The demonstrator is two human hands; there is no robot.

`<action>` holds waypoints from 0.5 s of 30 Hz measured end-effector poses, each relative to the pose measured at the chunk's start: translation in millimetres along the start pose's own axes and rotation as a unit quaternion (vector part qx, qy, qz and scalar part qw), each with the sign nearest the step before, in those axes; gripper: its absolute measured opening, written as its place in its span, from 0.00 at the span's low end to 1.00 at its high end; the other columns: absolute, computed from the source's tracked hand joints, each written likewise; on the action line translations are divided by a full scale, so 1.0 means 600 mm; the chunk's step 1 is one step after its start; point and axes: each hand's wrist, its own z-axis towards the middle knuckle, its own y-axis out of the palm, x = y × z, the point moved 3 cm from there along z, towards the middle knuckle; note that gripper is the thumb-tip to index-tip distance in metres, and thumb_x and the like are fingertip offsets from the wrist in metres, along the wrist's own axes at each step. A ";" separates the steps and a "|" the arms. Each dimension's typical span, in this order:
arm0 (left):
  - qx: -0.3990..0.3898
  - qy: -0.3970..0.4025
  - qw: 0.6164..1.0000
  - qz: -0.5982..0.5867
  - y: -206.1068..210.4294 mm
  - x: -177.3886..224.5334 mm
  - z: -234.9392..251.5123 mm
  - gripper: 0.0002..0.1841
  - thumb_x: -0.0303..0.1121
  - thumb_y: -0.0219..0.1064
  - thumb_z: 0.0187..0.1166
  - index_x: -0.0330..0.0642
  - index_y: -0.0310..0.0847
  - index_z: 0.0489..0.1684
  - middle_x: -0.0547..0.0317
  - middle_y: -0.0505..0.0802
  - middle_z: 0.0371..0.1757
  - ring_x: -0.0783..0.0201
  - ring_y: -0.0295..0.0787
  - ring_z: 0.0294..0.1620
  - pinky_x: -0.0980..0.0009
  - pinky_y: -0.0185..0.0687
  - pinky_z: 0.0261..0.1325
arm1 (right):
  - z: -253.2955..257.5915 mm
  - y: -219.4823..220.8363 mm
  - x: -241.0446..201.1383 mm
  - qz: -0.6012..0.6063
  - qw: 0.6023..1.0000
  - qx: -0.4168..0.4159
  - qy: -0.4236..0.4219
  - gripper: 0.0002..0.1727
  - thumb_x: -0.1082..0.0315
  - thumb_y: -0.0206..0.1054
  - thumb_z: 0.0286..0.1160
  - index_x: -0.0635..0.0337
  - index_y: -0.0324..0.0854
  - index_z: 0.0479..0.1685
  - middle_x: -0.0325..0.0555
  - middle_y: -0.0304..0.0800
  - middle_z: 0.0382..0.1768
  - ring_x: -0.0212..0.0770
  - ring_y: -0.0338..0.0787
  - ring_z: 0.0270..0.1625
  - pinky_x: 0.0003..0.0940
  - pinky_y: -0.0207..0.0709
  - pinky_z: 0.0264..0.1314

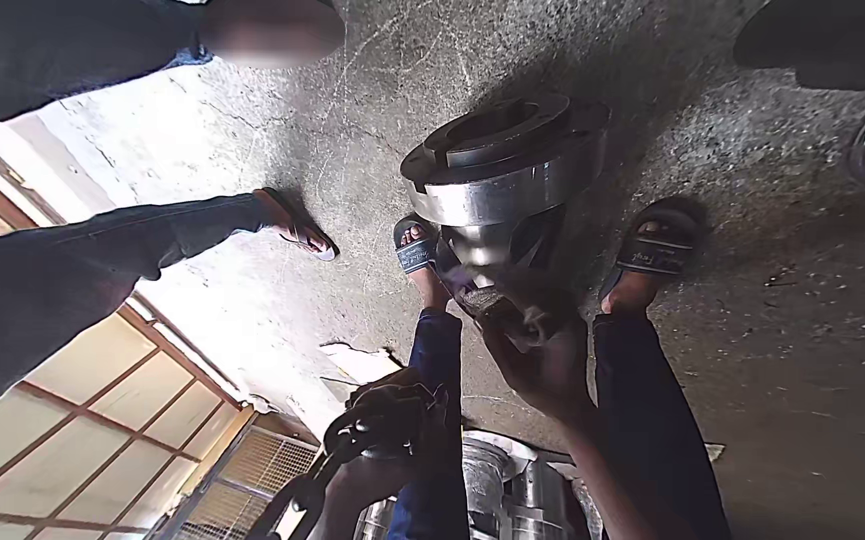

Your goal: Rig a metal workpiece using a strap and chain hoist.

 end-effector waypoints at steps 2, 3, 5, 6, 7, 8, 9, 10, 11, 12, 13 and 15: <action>-0.034 0.015 0.997 -0.061 0.018 -0.031 0.007 0.16 0.29 0.76 0.72 0.42 0.86 0.57 0.72 0.93 0.48 0.84 0.88 0.51 0.81 0.84 0.61 | 0.000 -0.012 0.000 -0.006 1.000 0.009 -0.004 0.29 0.60 0.79 0.61 0.60 0.79 0.63 0.37 0.92 0.47 0.24 0.91 0.48 0.27 0.89 0.52; -0.030 0.032 0.994 -0.099 0.026 -0.040 0.016 0.16 0.27 0.76 0.70 0.41 0.85 0.56 0.71 0.93 0.49 0.82 0.88 0.52 0.80 0.85 0.61 | -0.002 -0.015 0.002 -0.004 1.000 0.005 -0.004 0.30 0.60 0.80 0.61 0.60 0.78 0.64 0.37 0.92 0.48 0.25 0.90 0.49 0.27 0.88 0.54; -0.010 0.083 0.989 -0.125 0.042 -0.052 0.050 0.15 0.29 0.77 0.71 0.42 0.84 0.53 0.68 0.90 0.51 0.82 0.86 0.48 0.82 0.83 0.54 | -0.010 -0.016 0.008 0.009 1.000 -0.011 0.007 0.33 0.57 0.81 0.59 0.58 0.77 0.66 0.36 0.90 0.49 0.24 0.89 0.51 0.27 0.86 0.57; -0.004 0.109 0.986 -0.127 0.048 -0.068 0.072 0.14 0.31 0.77 0.72 0.43 0.82 0.52 0.64 0.85 0.55 0.79 0.83 0.45 0.82 0.83 0.48 | -0.014 -0.016 0.010 0.023 0.999 -0.019 0.021 0.34 0.56 0.81 0.58 0.58 0.76 0.66 0.35 0.90 0.48 0.24 0.89 0.50 0.26 0.86 0.56; 0.015 0.129 0.983 -0.130 0.053 -0.078 0.087 0.14 0.34 0.78 0.71 0.44 0.81 0.50 0.61 0.83 0.58 0.75 0.84 0.46 0.80 0.85 0.48 | -0.016 -0.017 0.011 0.043 0.998 -0.029 0.038 0.35 0.54 0.81 0.58 0.57 0.75 0.67 0.33 0.90 0.47 0.23 0.89 0.50 0.25 0.86 0.56; 0.036 0.152 0.978 -0.137 0.057 -0.083 0.097 0.16 0.35 0.78 0.71 0.44 0.81 0.53 0.59 0.86 0.57 0.71 0.86 0.50 0.75 0.86 0.52 | -0.014 -0.021 0.013 0.059 0.996 -0.040 0.054 0.37 0.50 0.81 0.59 0.56 0.73 0.68 0.31 0.90 0.47 0.22 0.90 0.50 0.24 0.87 0.57; 0.059 0.164 0.973 -0.152 0.060 -0.085 0.101 0.18 0.37 0.78 0.73 0.44 0.81 0.57 0.61 0.89 0.54 0.71 0.88 0.50 0.72 0.88 0.55 | -0.014 -0.024 0.015 0.071 0.994 -0.048 0.069 0.39 0.47 0.81 0.60 0.57 0.71 0.69 0.31 0.90 0.47 0.21 0.90 0.50 0.24 0.88 0.56; 0.086 0.159 0.970 -0.160 0.063 -0.087 0.099 0.20 0.38 0.78 0.73 0.45 0.80 0.60 0.65 0.92 0.51 0.72 0.90 0.51 0.71 0.89 0.58 | -0.017 -0.027 0.016 0.088 0.992 -0.051 0.078 0.40 0.45 0.80 0.61 0.57 0.70 0.70 0.32 0.90 0.48 0.22 0.90 0.51 0.24 0.88 0.57; 0.122 0.141 0.968 -0.169 0.067 -0.089 0.098 0.21 0.38 0.78 0.73 0.44 0.79 0.62 0.67 0.93 0.51 0.72 0.91 0.52 0.70 0.89 0.61 | -0.018 -0.030 0.016 0.108 0.989 -0.055 0.084 0.41 0.44 0.79 0.62 0.58 0.70 0.70 0.34 0.89 0.50 0.25 0.90 0.52 0.26 0.88 0.59; 0.170 0.113 0.962 -0.182 0.074 -0.089 0.102 0.21 0.35 0.78 0.73 0.41 0.78 0.61 0.65 0.94 0.48 0.70 0.92 0.50 0.68 0.90 0.61 | -0.017 -0.032 0.017 0.121 0.987 -0.056 0.085 0.41 0.42 0.78 0.63 0.58 0.70 0.71 0.35 0.89 0.51 0.27 0.90 0.53 0.28 0.88 0.60; 0.219 0.082 0.954 -0.186 0.080 -0.090 0.110 0.21 0.32 0.77 0.72 0.35 0.78 0.60 0.60 0.94 0.46 0.66 0.93 0.48 0.65 0.91 0.58 | -0.016 -0.033 0.017 0.122 0.987 -0.058 0.087 0.42 0.40 0.76 0.64 0.56 0.68 0.72 0.35 0.88 0.52 0.26 0.89 0.54 0.28 0.87 0.61; 0.298 0.018 0.938 -0.176 0.087 -0.098 0.126 0.19 0.32 0.76 0.72 0.32 0.80 0.56 0.58 0.93 0.42 0.66 0.92 0.46 0.65 0.90 0.57 | -0.014 -0.034 0.018 0.132 0.986 -0.055 0.085 0.39 0.43 0.76 0.67 0.57 0.68 0.72 0.36 0.88 0.54 0.28 0.89 0.56 0.30 0.87 0.63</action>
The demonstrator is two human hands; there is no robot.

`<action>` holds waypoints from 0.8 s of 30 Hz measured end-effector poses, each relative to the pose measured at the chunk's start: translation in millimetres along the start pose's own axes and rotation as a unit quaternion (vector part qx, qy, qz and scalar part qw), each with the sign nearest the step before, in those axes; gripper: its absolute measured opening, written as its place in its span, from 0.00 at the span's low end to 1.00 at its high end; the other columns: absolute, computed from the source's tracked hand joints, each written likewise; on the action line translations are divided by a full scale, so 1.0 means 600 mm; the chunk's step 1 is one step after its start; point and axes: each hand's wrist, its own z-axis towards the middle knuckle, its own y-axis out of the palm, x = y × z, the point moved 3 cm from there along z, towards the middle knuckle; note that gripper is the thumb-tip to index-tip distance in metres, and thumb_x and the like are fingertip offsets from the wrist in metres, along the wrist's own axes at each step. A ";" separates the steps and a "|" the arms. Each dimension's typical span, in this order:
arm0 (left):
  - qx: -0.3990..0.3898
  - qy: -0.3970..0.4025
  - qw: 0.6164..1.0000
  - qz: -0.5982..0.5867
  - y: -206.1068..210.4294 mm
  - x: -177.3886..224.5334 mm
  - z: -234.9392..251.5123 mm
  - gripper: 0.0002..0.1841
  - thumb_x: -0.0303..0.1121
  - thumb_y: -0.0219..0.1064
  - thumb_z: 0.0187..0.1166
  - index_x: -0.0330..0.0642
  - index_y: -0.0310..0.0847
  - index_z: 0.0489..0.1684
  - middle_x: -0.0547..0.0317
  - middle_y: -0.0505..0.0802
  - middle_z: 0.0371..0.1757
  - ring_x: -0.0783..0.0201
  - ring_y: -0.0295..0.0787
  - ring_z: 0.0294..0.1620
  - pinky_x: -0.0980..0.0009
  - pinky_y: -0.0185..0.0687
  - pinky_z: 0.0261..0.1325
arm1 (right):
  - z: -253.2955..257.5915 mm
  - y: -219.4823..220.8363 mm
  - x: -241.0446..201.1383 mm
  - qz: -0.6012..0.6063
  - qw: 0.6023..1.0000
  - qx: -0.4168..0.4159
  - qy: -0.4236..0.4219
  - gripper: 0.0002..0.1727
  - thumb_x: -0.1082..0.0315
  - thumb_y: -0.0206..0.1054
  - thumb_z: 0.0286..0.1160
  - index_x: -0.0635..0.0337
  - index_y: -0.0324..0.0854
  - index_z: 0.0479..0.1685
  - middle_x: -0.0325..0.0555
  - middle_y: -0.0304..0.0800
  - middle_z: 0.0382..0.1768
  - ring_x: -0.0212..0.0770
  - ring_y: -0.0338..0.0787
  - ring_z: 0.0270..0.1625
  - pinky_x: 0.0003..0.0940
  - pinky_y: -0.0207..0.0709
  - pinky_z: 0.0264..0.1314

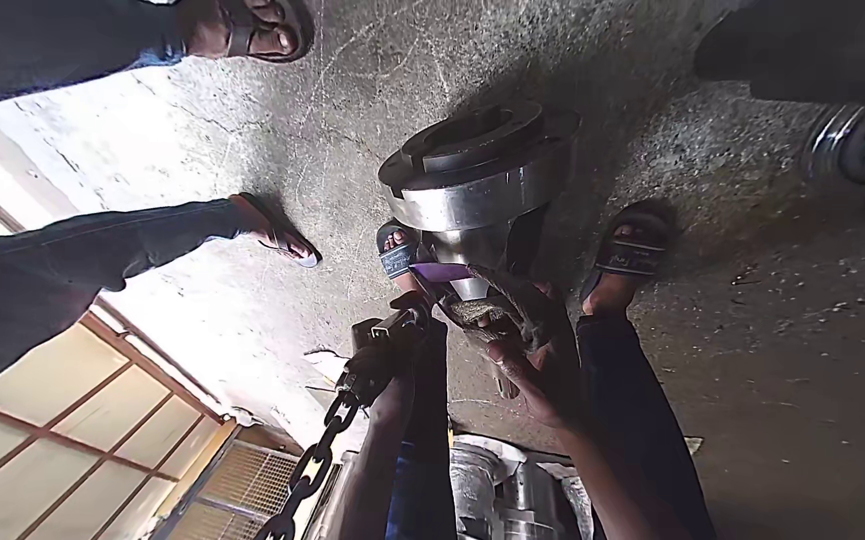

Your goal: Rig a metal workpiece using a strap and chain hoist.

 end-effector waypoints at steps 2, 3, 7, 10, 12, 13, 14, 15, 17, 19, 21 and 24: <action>0.056 -0.027 0.996 -0.061 0.007 -0.011 0.011 0.14 0.28 0.74 0.74 0.31 0.80 0.51 0.56 0.92 0.40 0.65 0.92 0.44 0.64 0.90 0.56 | 0.003 0.002 0.002 -0.012 1.000 0.006 0.005 0.36 0.48 0.75 0.68 0.58 0.69 0.72 0.36 0.89 0.53 0.28 0.90 0.56 0.29 0.86 0.63; 0.064 -0.044 0.991 -0.110 0.010 -0.013 0.013 0.11 0.26 0.71 0.75 0.31 0.79 0.51 0.56 0.92 0.39 0.64 0.92 0.44 0.64 0.90 0.57 | 0.005 0.004 0.003 -0.031 0.999 0.009 0.010 0.35 0.50 0.74 0.68 0.60 0.69 0.71 0.35 0.90 0.51 0.26 0.90 0.55 0.28 0.87 0.62; 0.031 -0.158 0.959 -0.231 0.012 -0.009 0.002 0.05 0.23 0.56 0.84 0.38 0.78 0.42 0.62 0.87 0.28 0.68 0.87 0.31 0.68 0.89 0.46 | 0.001 0.015 0.017 -0.151 0.987 -0.014 0.042 0.35 0.50 0.73 0.66 0.61 0.72 0.71 0.38 0.89 0.48 0.26 0.88 0.51 0.29 0.85 0.57; -0.005 -0.197 0.940 -0.279 0.021 -0.002 -0.028 0.09 0.25 0.53 0.81 0.43 0.80 0.34 0.65 0.86 0.22 0.71 0.85 0.26 0.71 0.87 0.40 | -0.004 0.023 0.030 -0.258 0.966 -0.032 0.009 0.37 0.45 0.70 0.69 0.61 0.71 0.72 0.44 0.89 0.47 0.37 0.88 0.52 0.43 0.81 0.57; 0.011 -0.187 0.940 -0.284 0.021 0.003 -0.050 0.03 0.23 0.62 0.75 0.40 0.80 0.37 0.61 0.88 0.24 0.70 0.86 0.26 0.71 0.88 0.39 | -0.006 0.027 0.030 -0.306 0.951 -0.041 -0.011 0.35 0.45 0.69 0.70 0.61 0.73 0.70 0.45 0.89 0.45 0.41 0.88 0.50 0.48 0.80 0.57; 0.005 -0.171 0.946 -0.276 0.022 0.006 -0.055 0.04 0.24 0.67 0.71 0.39 0.80 0.38 0.60 0.87 0.25 0.70 0.86 0.26 0.71 0.87 0.39 | -0.005 0.030 0.029 -0.330 0.943 -0.045 -0.020 0.34 0.45 0.69 0.69 0.61 0.75 0.67 0.45 0.88 0.44 0.44 0.88 0.50 0.49 0.79 0.56; -0.010 -0.154 0.951 -0.269 0.022 0.009 -0.058 0.10 0.26 0.74 0.68 0.37 0.80 0.42 0.58 0.89 0.28 0.69 0.88 0.29 0.70 0.88 0.40 | -0.006 0.034 0.027 -0.350 0.935 -0.048 -0.031 0.34 0.46 0.69 0.67 0.62 0.76 0.67 0.47 0.88 0.44 0.47 0.88 0.50 0.51 0.78 0.57; -0.021 -0.137 0.954 -0.264 0.021 0.010 -0.059 0.15 0.30 0.80 0.65 0.37 0.81 0.44 0.58 0.90 0.30 0.68 0.89 0.31 0.70 0.89 0.42 | -0.009 0.038 0.026 -0.370 0.927 -0.052 -0.042 0.34 0.47 0.70 0.66 0.62 0.77 0.66 0.49 0.89 0.45 0.49 0.88 0.50 0.52 0.78 0.57; -0.041 -0.109 0.964 -0.240 0.015 0.015 -0.059 0.28 0.41 0.89 0.56 0.39 0.81 0.49 0.60 0.92 0.34 0.69 0.90 0.34 0.69 0.89 0.44 | -0.015 0.048 0.024 -0.406 0.909 -0.070 -0.057 0.33 0.51 0.73 0.61 0.63 0.78 0.65 0.51 0.89 0.44 0.53 0.89 0.48 0.54 0.79 0.55; -0.049 -0.099 0.974 -0.200 0.013 0.028 -0.059 0.42 0.50 0.92 0.47 0.38 0.76 0.59 0.61 0.93 0.43 0.68 0.93 0.45 0.67 0.92 0.54 | -0.019 0.061 0.019 -0.439 0.891 -0.093 -0.064 0.30 0.56 0.76 0.56 0.61 0.81 0.61 0.49 0.90 0.41 0.53 0.89 0.45 0.53 0.78 0.49; -0.054 -0.097 0.982 -0.150 0.015 0.043 -0.055 0.47 0.50 0.93 0.44 0.35 0.72 0.63 0.60 0.93 0.47 0.68 0.93 0.50 0.67 0.91 0.58 | -0.028 0.071 0.022 -0.432 0.891 -0.105 -0.094 0.27 0.57 0.75 0.58 0.59 0.83 0.60 0.46 0.90 0.42 0.51 0.88 0.45 0.50 0.78 0.48; -0.057 -0.105 0.982 -0.145 0.024 0.055 -0.039 0.29 0.36 0.88 0.53 0.35 0.80 0.52 0.59 0.94 0.37 0.67 0.94 0.40 0.67 0.93 0.49 | -0.027 0.060 0.031 -0.308 0.935 -0.156 -0.081 0.31 0.51 0.74 0.68 0.61 0.80 0.68 0.46 0.91 0.53 0.45 0.88 0.57 0.48 0.78 0.62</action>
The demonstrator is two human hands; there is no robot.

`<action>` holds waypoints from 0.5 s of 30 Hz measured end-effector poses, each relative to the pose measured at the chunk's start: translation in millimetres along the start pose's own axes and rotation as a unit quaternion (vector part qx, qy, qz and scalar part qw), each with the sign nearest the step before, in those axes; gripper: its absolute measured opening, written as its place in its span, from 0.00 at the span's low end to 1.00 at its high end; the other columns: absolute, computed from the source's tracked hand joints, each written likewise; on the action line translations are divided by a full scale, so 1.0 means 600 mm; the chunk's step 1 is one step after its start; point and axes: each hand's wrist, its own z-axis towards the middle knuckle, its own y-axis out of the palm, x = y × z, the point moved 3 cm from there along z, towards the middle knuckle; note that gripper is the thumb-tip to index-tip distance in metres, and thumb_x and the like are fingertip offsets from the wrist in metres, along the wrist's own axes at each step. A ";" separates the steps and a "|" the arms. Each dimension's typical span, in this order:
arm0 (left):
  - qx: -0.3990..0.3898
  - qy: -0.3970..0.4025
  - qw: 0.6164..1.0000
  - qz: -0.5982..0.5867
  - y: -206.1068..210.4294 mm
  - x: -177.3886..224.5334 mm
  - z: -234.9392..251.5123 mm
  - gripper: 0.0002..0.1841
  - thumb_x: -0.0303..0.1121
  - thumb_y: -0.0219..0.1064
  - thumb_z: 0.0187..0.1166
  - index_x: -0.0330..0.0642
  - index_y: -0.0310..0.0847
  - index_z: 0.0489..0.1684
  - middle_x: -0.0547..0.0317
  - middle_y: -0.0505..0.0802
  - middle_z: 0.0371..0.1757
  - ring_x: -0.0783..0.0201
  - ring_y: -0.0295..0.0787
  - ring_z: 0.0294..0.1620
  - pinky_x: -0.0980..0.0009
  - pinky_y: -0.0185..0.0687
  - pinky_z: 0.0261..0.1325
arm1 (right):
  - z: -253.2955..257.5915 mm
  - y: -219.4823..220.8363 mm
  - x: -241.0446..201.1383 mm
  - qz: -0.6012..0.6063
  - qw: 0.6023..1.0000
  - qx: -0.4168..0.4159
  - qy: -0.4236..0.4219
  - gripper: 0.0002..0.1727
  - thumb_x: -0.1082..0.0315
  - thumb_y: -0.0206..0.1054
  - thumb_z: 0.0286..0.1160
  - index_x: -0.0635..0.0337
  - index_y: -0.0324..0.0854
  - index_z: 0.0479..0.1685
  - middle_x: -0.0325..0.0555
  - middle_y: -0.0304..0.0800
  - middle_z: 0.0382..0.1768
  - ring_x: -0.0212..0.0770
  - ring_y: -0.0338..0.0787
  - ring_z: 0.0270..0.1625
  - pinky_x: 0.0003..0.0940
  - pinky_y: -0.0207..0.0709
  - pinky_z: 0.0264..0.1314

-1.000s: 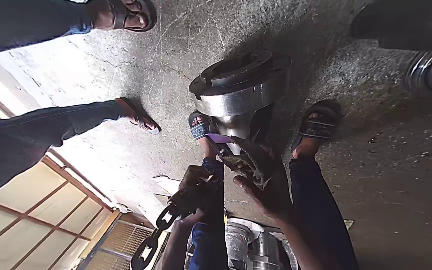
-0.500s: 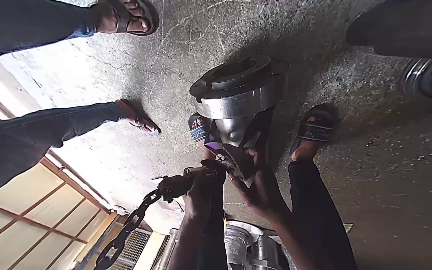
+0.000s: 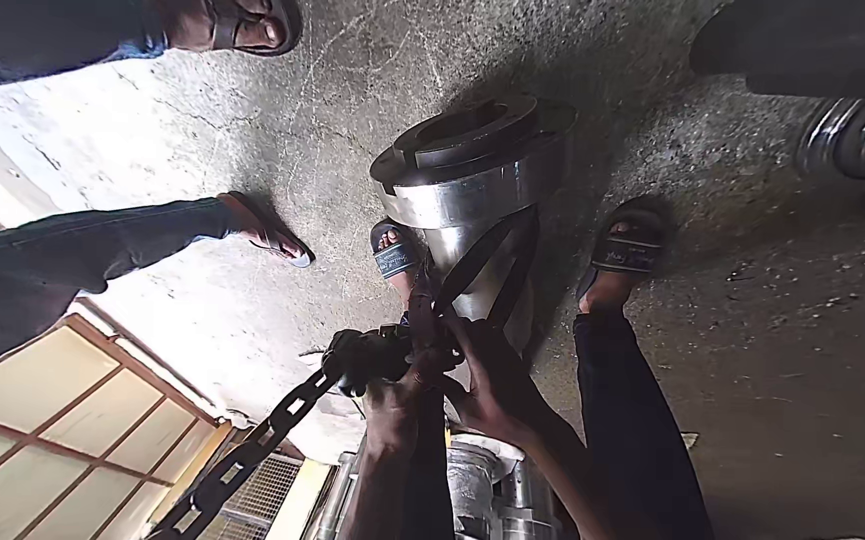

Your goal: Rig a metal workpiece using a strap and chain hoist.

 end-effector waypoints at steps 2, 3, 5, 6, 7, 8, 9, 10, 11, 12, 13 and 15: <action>-0.011 -0.005 1.000 -0.016 -0.005 0.003 0.009 0.23 0.33 0.84 0.59 0.35 0.80 0.50 0.57 0.94 0.35 0.65 0.94 0.38 0.66 0.93 0.48 | 0.001 -0.001 0.007 0.074 0.997 -0.008 0.004 0.33 0.45 0.73 0.72 0.61 0.79 0.69 0.45 0.91 0.55 0.40 0.88 0.61 0.45 0.79 0.68; -0.018 -0.005 1.000 -0.017 -0.009 0.004 0.013 0.24 0.34 0.84 0.59 0.35 0.80 0.50 0.57 0.94 0.36 0.65 0.94 0.38 0.65 0.94 0.48 | 0.003 0.000 0.008 0.092 0.996 -0.003 0.006 0.34 0.45 0.73 0.71 0.61 0.80 0.69 0.45 0.92 0.55 0.39 0.89 0.60 0.44 0.79 0.68; -0.033 -0.005 0.999 -0.018 -0.020 0.002 0.021 0.29 0.37 0.86 0.57 0.35 0.78 0.53 0.56 0.94 0.37 0.63 0.94 0.38 0.63 0.94 0.48 | 0.002 0.005 0.008 0.127 0.992 -0.004 0.015 0.34 0.46 0.74 0.70 0.60 0.78 0.69 0.43 0.92 0.54 0.35 0.89 0.60 0.44 0.79 0.69; -0.045 -0.003 0.999 -0.027 -0.024 0.001 0.025 0.31 0.38 0.88 0.55 0.36 0.77 0.55 0.55 0.93 0.38 0.63 0.94 0.39 0.62 0.94 0.49 | 0.001 0.006 0.010 0.149 0.988 -0.006 0.024 0.33 0.48 0.74 0.70 0.60 0.78 0.70 0.43 0.92 0.54 0.34 0.89 0.60 0.42 0.80 0.69; -0.055 -0.003 0.998 -0.035 -0.028 -0.001 0.027 0.32 0.37 0.88 0.55 0.36 0.75 0.56 0.55 0.93 0.39 0.63 0.93 0.40 0.62 0.93 0.49 | -0.001 0.006 0.012 0.180 0.983 -0.005 0.037 0.32 0.51 0.74 0.69 0.61 0.78 0.70 0.43 0.92 0.54 0.34 0.89 0.60 0.40 0.82 0.69; -0.060 0.000 0.997 -0.044 -0.028 -0.002 0.029 0.31 0.36 0.88 0.55 0.36 0.76 0.55 0.55 0.93 0.39 0.63 0.93 0.40 0.62 0.93 0.49 | -0.001 0.001 0.014 0.217 0.975 0.004 0.050 0.31 0.55 0.73 0.69 0.62 0.78 0.70 0.45 0.92 0.54 0.33 0.89 0.60 0.38 0.83 0.68; -0.059 0.001 0.997 -0.045 -0.026 -0.003 0.031 0.29 0.34 0.87 0.56 0.36 0.76 0.55 0.55 0.93 0.39 0.62 0.93 0.40 0.62 0.93 0.49 | -0.002 -0.006 0.014 0.254 0.965 0.018 0.064 0.30 0.58 0.71 0.69 0.64 0.77 0.69 0.45 0.91 0.55 0.32 0.89 0.61 0.35 0.83 0.67; -0.051 -0.001 0.998 -0.039 -0.025 -0.004 0.031 0.27 0.31 0.85 0.57 0.35 0.77 0.53 0.55 0.93 0.38 0.62 0.94 0.40 0.62 0.93 0.50 | -0.002 -0.015 0.014 0.287 0.954 0.036 0.075 0.27 0.62 0.68 0.67 0.64 0.77 0.67 0.43 0.91 0.53 0.29 0.89 0.59 0.31 0.84 0.65; -0.038 -0.001 0.999 -0.031 -0.022 -0.006 0.032 0.24 0.29 0.83 0.58 0.34 0.79 0.52 0.54 0.93 0.38 0.62 0.94 0.39 0.62 0.94 0.50 | -0.002 -0.023 0.014 0.311 0.945 0.054 0.085 0.25 0.67 0.64 0.65 0.64 0.79 0.65 0.41 0.91 0.50 0.26 0.89 0.55 0.27 0.84 0.60; -0.024 -0.001 0.999 -0.023 -0.019 -0.008 0.034 0.22 0.26 0.82 0.59 0.34 0.80 0.51 0.54 0.93 0.37 0.62 0.93 0.39 0.62 0.93 0.50 | 0.001 -0.030 0.012 0.316 0.942 0.070 0.089 0.22 0.71 0.61 0.63 0.63 0.82 0.59 0.39 0.92 0.46 0.24 0.90 0.49 0.24 0.86 0.53; -0.014 0.002 1.000 -0.016 -0.015 -0.011 0.037 0.18 0.24 0.80 0.61 0.35 0.81 0.49 0.54 0.93 0.37 0.63 0.93 0.38 0.63 0.93 0.49 | 0.003 -0.032 0.012 0.301 0.946 0.081 0.085 0.18 0.74 0.60 0.63 0.63 0.86 0.53 0.38 0.92 0.43 0.24 0.90 0.45 0.23 0.86 0.46; -0.013 0.004 1.000 0.004 -0.006 -0.016 0.040 0.15 0.24 0.81 0.63 0.36 0.84 0.46 0.55 0.94 0.36 0.64 0.94 0.38 0.65 0.93 0.49 | 0.001 -0.023 0.014 0.243 0.964 0.083 0.071 0.14 0.74 0.64 0.65 0.62 0.90 0.48 0.42 0.91 0.50 0.28 0.90 0.49 0.25 0.86 0.48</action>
